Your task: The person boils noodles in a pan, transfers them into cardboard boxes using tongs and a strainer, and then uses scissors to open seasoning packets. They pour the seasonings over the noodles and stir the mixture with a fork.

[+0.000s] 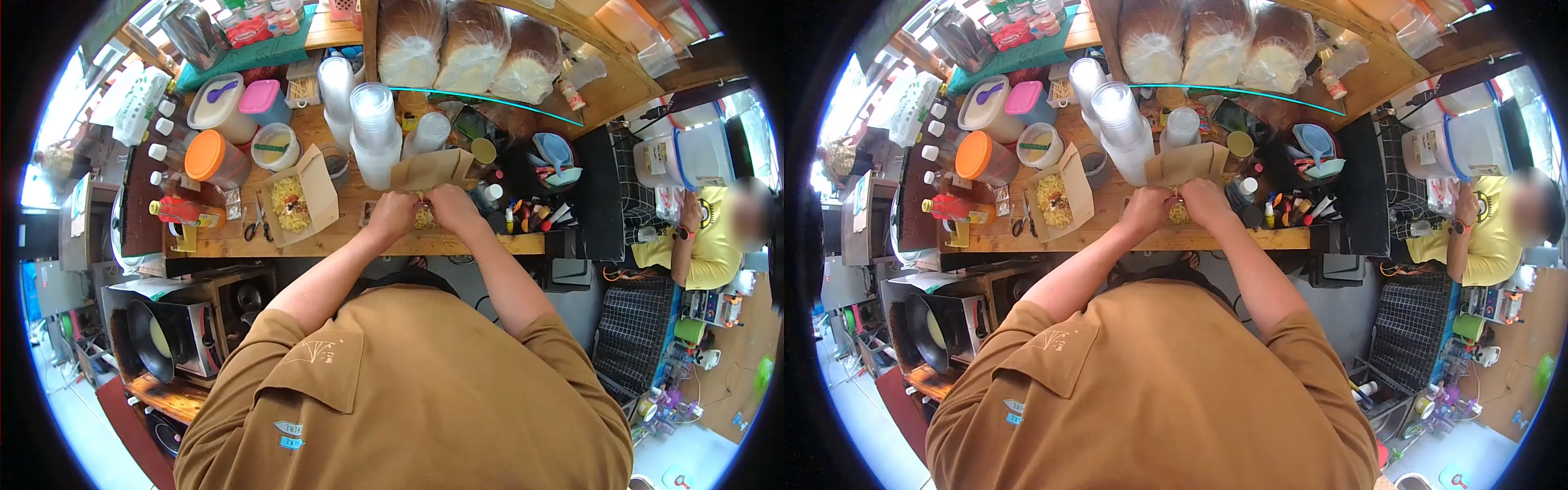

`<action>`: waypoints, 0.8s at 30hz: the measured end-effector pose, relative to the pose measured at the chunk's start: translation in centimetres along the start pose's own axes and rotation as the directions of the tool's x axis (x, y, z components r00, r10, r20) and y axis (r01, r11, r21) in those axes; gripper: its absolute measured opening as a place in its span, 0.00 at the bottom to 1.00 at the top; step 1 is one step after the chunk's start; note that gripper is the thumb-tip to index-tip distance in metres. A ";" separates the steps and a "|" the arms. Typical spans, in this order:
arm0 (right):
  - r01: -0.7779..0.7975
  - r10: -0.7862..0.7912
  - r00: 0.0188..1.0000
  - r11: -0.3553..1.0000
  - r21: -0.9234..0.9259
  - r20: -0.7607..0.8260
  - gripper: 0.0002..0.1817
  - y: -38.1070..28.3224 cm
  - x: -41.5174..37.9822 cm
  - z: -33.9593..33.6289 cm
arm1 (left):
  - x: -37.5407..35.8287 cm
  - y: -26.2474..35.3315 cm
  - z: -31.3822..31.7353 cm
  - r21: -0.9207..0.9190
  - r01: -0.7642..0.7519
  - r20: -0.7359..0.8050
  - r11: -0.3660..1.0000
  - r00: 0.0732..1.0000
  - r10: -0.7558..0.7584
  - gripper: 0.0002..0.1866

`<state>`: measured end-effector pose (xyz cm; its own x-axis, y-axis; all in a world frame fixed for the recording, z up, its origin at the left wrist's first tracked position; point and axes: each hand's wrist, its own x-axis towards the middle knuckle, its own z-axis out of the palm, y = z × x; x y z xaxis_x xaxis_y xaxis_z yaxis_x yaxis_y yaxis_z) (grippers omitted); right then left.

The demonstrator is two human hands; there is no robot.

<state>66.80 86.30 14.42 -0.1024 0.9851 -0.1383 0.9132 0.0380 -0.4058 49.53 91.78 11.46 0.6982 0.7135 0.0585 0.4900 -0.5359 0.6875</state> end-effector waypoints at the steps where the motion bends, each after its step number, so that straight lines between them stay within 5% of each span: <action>1: -0.050 0.052 0.998 0.997 -0.050 0.041 0.07 0.0 -0.1 -0.2 | 0.1 -0.1 0.0 -0.016 -0.007 -0.041 1.000 0.999 0.006 0.08; 24: -0.005 0.014 0.995 0.996 0.087 -0.102 0.12 1.9 -1.3 0.5 | 0.7 0.5 -0.3 0.061 -0.013 0.012 0.998 1.000 0.012 0.09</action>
<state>68.46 85.02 13.40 -0.0490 0.9975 -0.0507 0.8758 0.0185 -0.4824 50.10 92.16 12.08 0.7105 0.7013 0.0581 0.5119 -0.5718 0.6411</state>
